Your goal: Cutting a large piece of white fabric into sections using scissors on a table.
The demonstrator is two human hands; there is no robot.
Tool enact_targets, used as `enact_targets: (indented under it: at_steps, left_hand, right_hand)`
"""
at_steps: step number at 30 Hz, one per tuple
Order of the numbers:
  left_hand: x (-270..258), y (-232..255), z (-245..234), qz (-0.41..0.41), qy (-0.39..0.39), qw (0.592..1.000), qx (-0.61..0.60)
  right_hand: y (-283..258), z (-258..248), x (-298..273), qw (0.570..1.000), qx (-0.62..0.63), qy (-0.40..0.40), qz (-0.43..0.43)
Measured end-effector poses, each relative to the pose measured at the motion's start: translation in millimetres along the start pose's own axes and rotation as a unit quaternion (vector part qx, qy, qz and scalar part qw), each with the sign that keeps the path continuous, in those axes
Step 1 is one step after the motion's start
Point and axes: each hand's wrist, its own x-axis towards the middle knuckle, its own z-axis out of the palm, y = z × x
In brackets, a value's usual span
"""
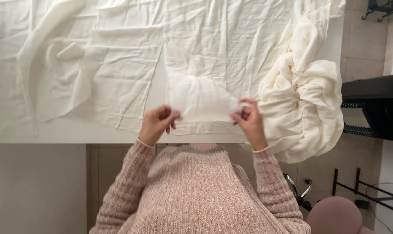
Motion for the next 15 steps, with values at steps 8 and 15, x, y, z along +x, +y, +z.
enact_targets:
  at_steps: [8, 15]
  left_hand:
    - [-18.4, -91.4, -6.4, -0.069, 0.061, 0.975, 0.204]
    - [-26.8, -85.4, -13.3, -0.058, 0.090, 0.936, 0.335]
  right_hand:
    - [79.0, 22.5, -20.7, 0.968, -0.248, 0.018, 0.030]
    - [56.1, 32.4, -25.5, 0.967, -0.247, 0.015, 0.055]
